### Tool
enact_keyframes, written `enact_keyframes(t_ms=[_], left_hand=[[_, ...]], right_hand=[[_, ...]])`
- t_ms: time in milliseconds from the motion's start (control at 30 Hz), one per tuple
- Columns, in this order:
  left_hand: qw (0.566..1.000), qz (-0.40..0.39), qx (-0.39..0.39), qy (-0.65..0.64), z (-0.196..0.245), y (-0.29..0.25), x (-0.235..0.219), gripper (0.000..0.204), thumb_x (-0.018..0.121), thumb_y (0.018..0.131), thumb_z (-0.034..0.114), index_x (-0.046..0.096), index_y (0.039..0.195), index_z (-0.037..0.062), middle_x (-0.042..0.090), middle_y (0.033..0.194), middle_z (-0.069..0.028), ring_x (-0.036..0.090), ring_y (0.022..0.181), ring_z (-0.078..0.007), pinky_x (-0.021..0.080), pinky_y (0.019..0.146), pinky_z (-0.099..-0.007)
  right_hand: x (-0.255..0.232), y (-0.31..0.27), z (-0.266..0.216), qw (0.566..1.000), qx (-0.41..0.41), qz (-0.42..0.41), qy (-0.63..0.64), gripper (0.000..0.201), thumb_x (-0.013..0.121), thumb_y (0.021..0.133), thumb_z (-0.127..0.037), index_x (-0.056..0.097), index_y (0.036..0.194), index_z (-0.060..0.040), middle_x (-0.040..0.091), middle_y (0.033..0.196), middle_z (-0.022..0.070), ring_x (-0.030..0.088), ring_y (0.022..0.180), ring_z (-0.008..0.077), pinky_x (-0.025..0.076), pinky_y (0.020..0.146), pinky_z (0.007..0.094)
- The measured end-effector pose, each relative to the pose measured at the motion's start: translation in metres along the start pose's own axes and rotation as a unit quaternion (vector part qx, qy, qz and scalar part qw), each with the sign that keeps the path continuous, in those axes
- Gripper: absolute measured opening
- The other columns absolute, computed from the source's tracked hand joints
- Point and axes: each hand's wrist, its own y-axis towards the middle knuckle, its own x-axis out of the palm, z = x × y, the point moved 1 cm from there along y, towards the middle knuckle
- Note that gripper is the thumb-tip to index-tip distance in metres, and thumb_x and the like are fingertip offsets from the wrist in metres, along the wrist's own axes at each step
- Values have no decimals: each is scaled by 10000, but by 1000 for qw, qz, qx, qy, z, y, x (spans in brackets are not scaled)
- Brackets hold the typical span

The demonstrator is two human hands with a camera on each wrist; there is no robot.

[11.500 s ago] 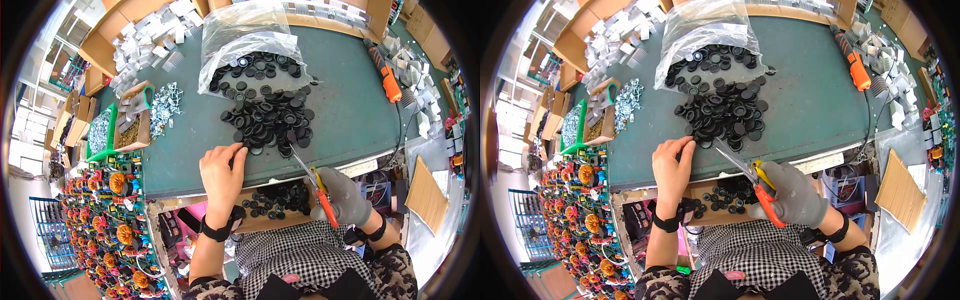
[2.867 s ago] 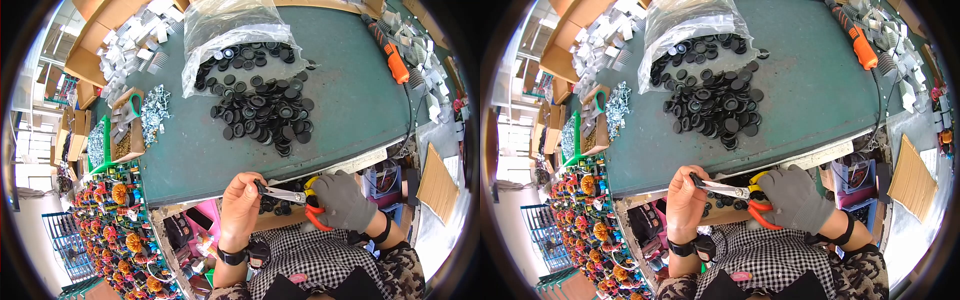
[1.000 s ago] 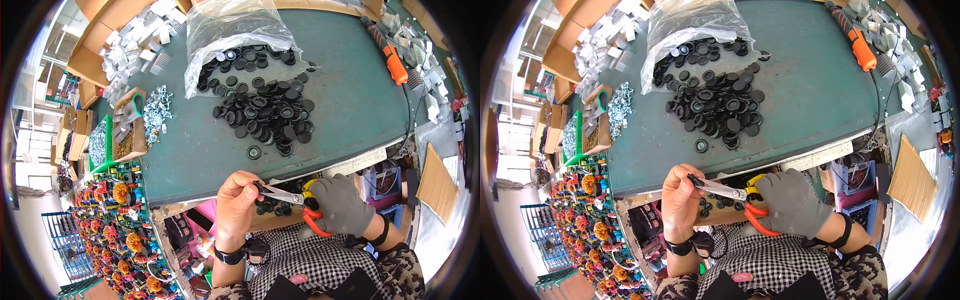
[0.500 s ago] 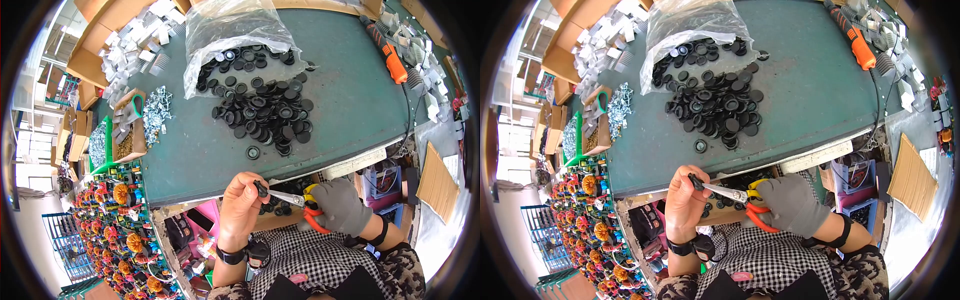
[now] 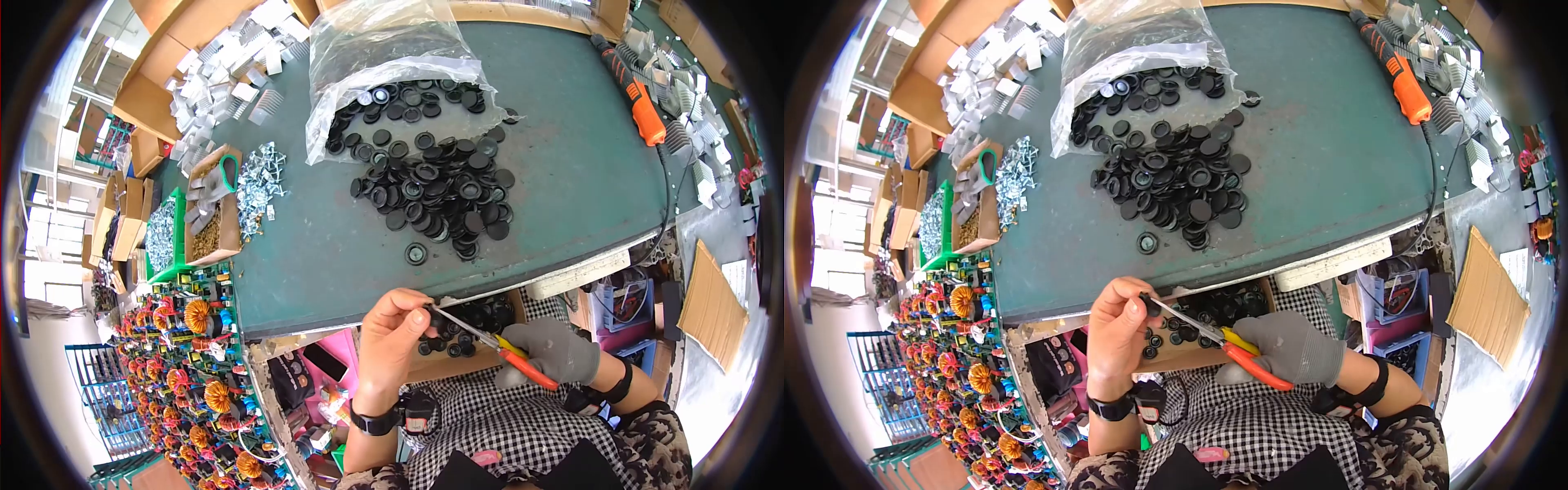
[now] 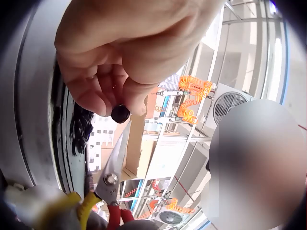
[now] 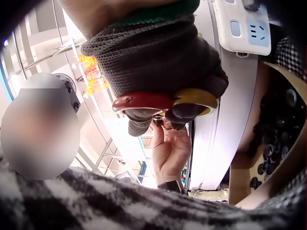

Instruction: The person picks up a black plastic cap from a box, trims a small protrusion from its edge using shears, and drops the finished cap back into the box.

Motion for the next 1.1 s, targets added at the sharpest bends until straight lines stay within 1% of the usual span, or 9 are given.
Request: enact_keyframes(t_ms=[167,233,267,333,500,533,633,733,1100], left_hand=[[911,5,29,412,28,-8,3,224,674,755,107,605,949,21,575,874,-55,535,682,-125,418,629,-232],[802,-16,94,590,37,-2,19,332,685,697,80,610,1019,49,577,862,-66,554,741,-156,425,633,-253],[802,-14,94,590,34,5,18,332,685,697,80,610,1019,49,577,862,-66,554,741,-156,425,633,-253],[684,65,279,671,30,25,15,375,691,677,94,616,1042,63,575,885,-101,549,768,-237,433,664,-309],[632,62,297,713,33,46,17,325,711,659,91,622,968,42,587,828,-98,550,767,-230,442,691,-306],[633,60,295,714,33,43,19,325,711,659,91,622,968,42,587,828,-98,550,767,-230,442,691,-306],[906,65,118,402,25,28,9,300,696,751,139,588,998,7,603,860,-45,555,754,-108,440,682,-231],[993,45,37,103,22,13,11,309,647,813,176,556,1041,-12,606,895,-64,561,770,-123,449,696,-232],[995,86,40,-44,-3,7,20,181,553,878,172,553,968,15,605,899,-84,565,740,-124,472,697,-240]], right_hand=[[-8,-10,16,987,-21,129,93,471,702,701,-451,561,802,-13,522,597,98,515,524,210,399,509,312],[-7,-9,19,984,-42,144,101,457,710,698,-439,568,802,-17,516,595,92,502,521,197,397,508,306],[-8,-9,19,979,-64,163,108,443,718,694,-426,575,801,-21,511,592,86,489,518,184,395,507,300],[-6,-8,16,982,-41,149,108,459,707,693,-453,570,812,-32,504,591,87,484,515,199,395,510,306],[-5,-10,11,989,-21,146,28,504,680,691,-500,542,794,-26,501,610,104,505,537,259,402,516,330],[-4,-12,9,989,-6,151,3,517,687,676,-510,540,791,-28,515,633,104,521,547,265,410,521,335],[-10,-9,-6,970,-92,178,-140,576,706,619,-541,537,797,-20,529,674,110,553,572,276,427,524,346],[-5,0,-11,937,-108,229,-241,645,710,560,-586,526,790,-12,527,685,110,553,574,276,422,524,348],[-4,6,-21,901,-60,238,-358,553,686,614,-531,513,742,-21,524,646,103,530,548,242,388,510,339]])
